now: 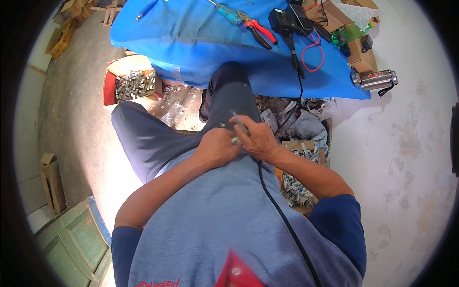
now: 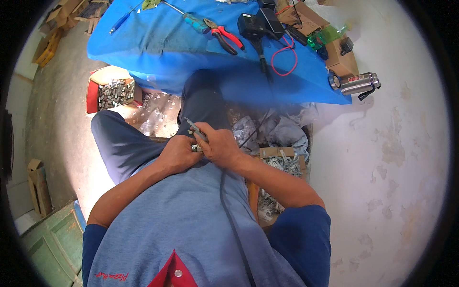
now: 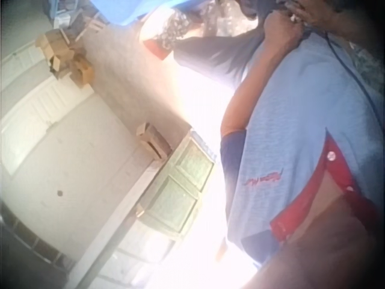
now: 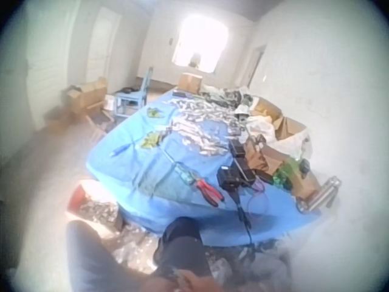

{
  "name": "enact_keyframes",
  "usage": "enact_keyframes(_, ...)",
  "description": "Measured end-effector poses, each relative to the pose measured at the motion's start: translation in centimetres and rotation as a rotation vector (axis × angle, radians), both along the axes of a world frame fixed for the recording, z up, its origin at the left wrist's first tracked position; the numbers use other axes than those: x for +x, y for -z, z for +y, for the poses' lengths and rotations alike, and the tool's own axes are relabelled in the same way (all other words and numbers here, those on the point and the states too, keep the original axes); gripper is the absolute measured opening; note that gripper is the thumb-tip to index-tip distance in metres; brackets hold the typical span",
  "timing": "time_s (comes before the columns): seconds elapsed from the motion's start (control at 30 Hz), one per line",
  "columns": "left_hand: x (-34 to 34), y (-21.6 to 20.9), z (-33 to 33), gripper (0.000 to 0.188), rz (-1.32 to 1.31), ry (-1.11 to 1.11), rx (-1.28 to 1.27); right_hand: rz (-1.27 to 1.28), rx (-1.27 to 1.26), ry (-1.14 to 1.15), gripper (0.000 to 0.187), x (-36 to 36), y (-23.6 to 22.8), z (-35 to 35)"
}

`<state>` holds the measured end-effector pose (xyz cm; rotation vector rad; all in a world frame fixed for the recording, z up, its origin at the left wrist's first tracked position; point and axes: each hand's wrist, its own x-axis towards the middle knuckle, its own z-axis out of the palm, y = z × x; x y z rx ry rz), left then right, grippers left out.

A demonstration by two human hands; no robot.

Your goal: The person prepares small electronic components using pliers and their hands, picking up pieces from a box and placing them on a blue-covered workstation table. They handle multiple gray connector parts and a wire segment, using the pliers to trim or crimp each piece individually before setting it aside.

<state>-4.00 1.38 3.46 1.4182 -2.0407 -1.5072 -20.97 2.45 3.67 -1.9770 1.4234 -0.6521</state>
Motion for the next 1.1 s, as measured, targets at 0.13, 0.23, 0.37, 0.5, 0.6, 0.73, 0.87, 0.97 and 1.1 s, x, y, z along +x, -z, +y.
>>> enact_keyframes(0.13,0.4,0.1,0.1,0.038,0.008,-0.01,0.063,-0.109,0.044,0.049,0.024,0.8,-0.1,0.4)
enact_keyframes(0.23,0.5,0.3,0.0,0.041,0.002,-0.013,0.108,-0.145,0.058,0.068,0.024,0.9,0.2,0.6)
enact_keyframes(0.37,0.3,0.8,0.0,0.032,0.0,-0.024,0.113,-0.102,0.027,0.054,0.021,1.0,0.2,0.3)
enact_keyframes(0.5,0.4,1.0,0.0,0.032,-0.01,-0.066,0.077,-0.11,-0.038,0.143,0.02,1.5,1.2,0.6)
enact_keyframes(0.6,0.6,1.4,0.1,0.033,0.009,-0.121,0.056,-0.168,-0.063,0.224,0.022,2.2,2.0,0.8)
enact_keyframes(0.73,1.0,1.5,-0.1,0.032,-0.001,-0.146,0.091,-0.202,-0.082,0.283,0.026,3.1,2.9,0.8)
enact_keyframes(0.87,0.9,2.8,0.3,0.028,0.059,-0.157,0.109,-0.012,-0.051,0.058,0.032,2.2,2.9,-0.2)
enact_keyframes(0.97,0.4,2.1,0.3,0.034,0.003,-0.055,0.01,0.135,-0.058,-0.19,0.035,0.0,0.6,-1.5)
enact_keyframes(1.1,-0.2,0.4,-0.2,0.036,-0.017,0.014,0.138,0.254,0.249,-0.335,0.036,-1.4,-3.4,-1.5)
